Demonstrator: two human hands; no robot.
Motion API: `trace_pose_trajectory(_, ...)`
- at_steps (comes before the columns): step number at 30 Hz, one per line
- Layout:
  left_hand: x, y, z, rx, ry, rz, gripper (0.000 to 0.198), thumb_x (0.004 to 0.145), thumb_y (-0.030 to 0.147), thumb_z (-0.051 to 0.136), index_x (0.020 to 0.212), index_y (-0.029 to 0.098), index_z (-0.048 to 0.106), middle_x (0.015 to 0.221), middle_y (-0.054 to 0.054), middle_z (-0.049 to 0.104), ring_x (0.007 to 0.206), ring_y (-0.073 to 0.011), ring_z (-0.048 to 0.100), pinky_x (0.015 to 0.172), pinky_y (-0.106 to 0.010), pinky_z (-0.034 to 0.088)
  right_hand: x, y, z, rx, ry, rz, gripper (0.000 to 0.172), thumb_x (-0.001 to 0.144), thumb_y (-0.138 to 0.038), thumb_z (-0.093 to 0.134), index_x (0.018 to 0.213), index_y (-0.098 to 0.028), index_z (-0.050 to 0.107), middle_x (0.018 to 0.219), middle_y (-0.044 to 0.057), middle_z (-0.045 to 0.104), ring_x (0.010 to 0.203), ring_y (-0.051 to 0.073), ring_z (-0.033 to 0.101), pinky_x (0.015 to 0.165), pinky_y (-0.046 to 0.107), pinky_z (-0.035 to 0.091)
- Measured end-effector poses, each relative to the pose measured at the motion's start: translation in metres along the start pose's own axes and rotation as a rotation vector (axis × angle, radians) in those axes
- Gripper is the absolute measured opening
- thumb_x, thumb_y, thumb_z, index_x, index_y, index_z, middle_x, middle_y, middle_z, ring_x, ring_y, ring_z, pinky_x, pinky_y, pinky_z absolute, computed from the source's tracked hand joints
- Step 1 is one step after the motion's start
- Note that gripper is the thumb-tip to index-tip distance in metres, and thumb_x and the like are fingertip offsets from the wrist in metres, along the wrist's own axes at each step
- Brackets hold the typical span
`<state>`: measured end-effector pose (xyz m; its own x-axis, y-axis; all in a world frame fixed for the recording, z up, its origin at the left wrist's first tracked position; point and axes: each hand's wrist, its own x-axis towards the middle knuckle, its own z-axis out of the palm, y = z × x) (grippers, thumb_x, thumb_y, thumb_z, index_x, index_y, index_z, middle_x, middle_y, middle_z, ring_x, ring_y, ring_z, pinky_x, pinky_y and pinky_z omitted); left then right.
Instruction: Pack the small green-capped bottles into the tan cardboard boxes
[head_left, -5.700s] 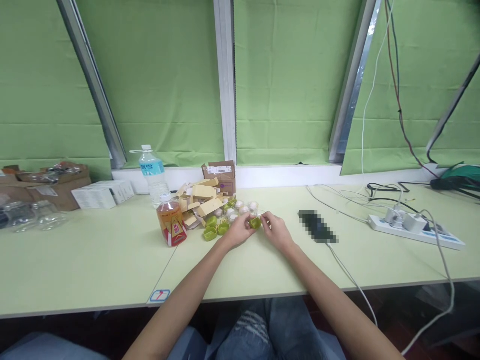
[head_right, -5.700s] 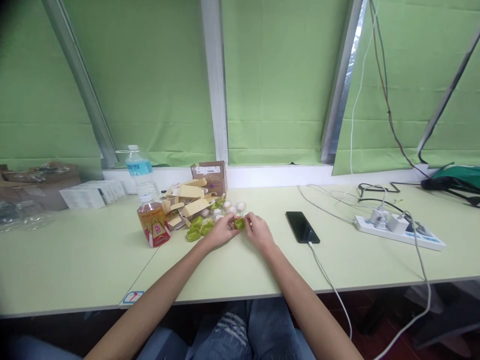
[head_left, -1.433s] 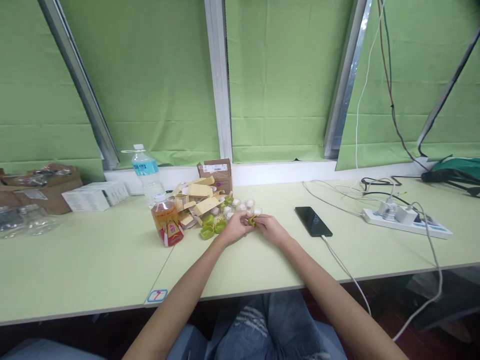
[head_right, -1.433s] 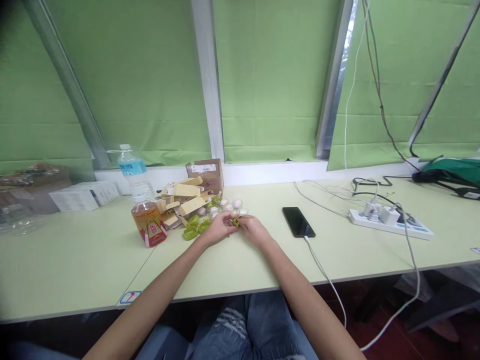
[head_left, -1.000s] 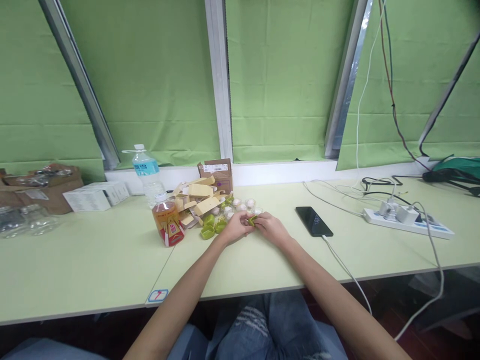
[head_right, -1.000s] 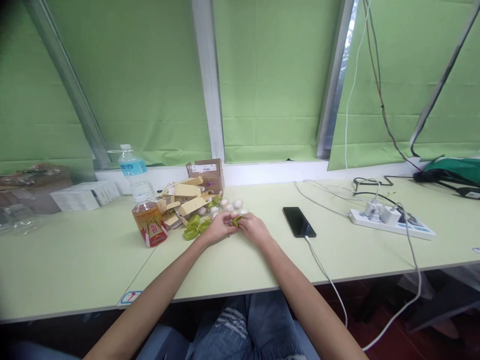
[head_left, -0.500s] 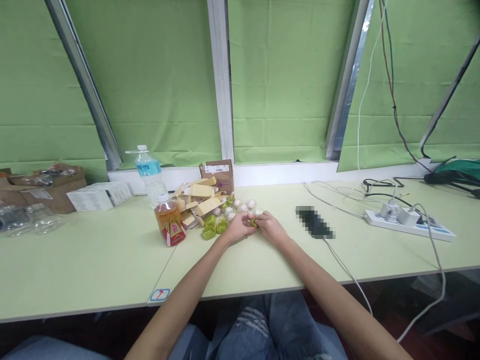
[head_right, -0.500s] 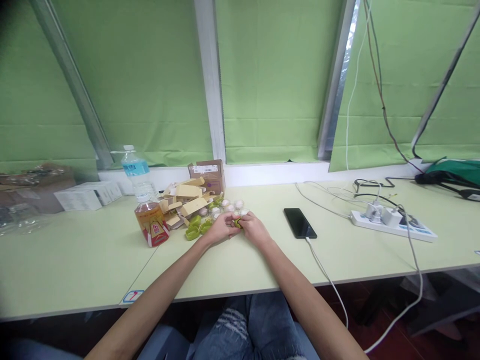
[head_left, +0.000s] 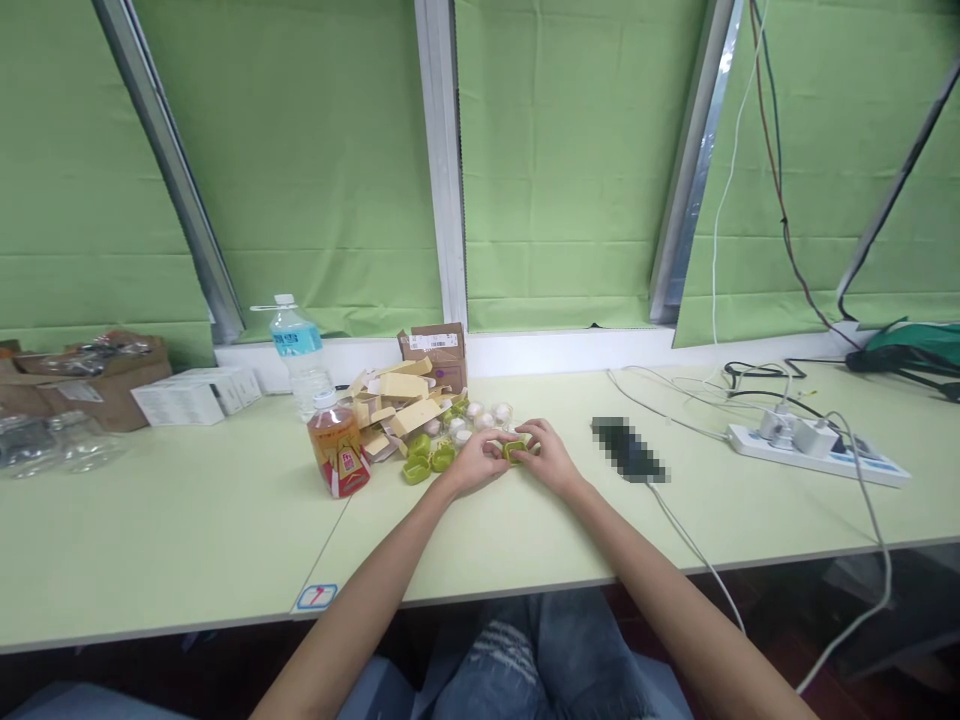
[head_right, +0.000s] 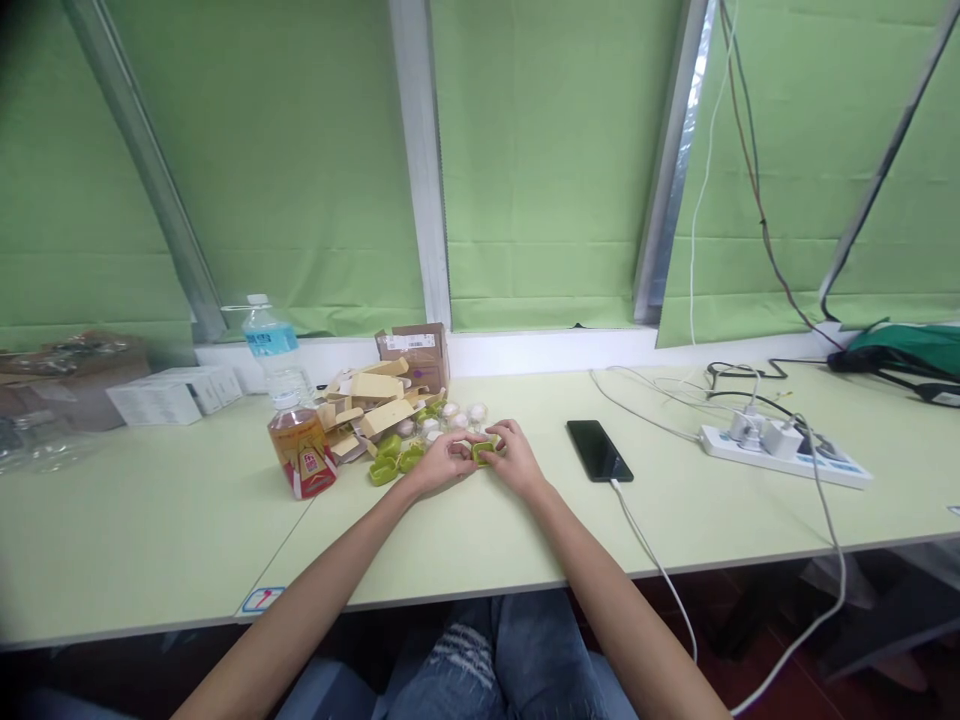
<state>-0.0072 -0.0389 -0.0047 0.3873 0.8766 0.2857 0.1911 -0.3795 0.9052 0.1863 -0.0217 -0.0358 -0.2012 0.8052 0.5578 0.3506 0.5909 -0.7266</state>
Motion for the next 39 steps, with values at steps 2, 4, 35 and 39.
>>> trace_pose_trajectory(2,0.0,0.0,0.0,0.031,-0.005,0.022,0.041,0.068,0.012,0.072,0.109,0.016,0.074,0.111,-0.008,0.072,0.072,-0.0113,0.057,0.067,-0.025,0.05,-0.001,-0.004,0.001,-0.069,0.008,-0.034,0.024,0.081,-0.022,0.07,0.105,-0.021,0.07,0.114,0.006,0.053,0.088,0.017,0.058,0.083,0.035,0.052)
trace_pose_trajectory(4,-0.001,0.001,0.001,0.07,-0.003,0.046,0.041,0.069,0.01,0.07,0.11,0.016,0.072,0.115,-0.008,0.071,0.074,-0.0113,0.057,0.07,-0.026,0.05,-0.003,-0.01,0.0,-0.153,0.023,-0.051,0.018,0.083,-0.022,0.068,0.101,-0.022,0.071,0.109,0.005,0.053,0.095,0.019,0.058,0.086,0.034,0.05)
trace_pose_trajectory(35,-0.007,0.021,0.015,0.618,0.13,-0.002,0.009,0.079,0.019,0.062,0.076,0.02,0.053,0.072,0.0,0.059,0.066,-0.0164,0.054,0.059,-0.028,0.034,-0.009,-0.034,-0.003,-0.123,-0.155,-0.057,0.031,0.077,-0.004,0.053,0.099,-0.017,0.071,0.086,0.002,0.07,0.07,0.014,0.056,0.07,0.025,0.043)
trace_pose_trajectory(39,-0.009,0.026,0.017,0.702,0.147,-0.041,0.011,0.079,0.02,0.063,0.077,0.02,0.052,0.077,-0.003,0.06,0.07,-0.0185,0.054,0.06,-0.029,0.033,-0.009,-0.037,-0.004,-0.117,-0.155,-0.051,0.032,0.076,-0.003,0.051,0.095,-0.017,0.073,0.083,0.002,0.07,0.07,0.015,0.057,0.07,0.025,0.043)
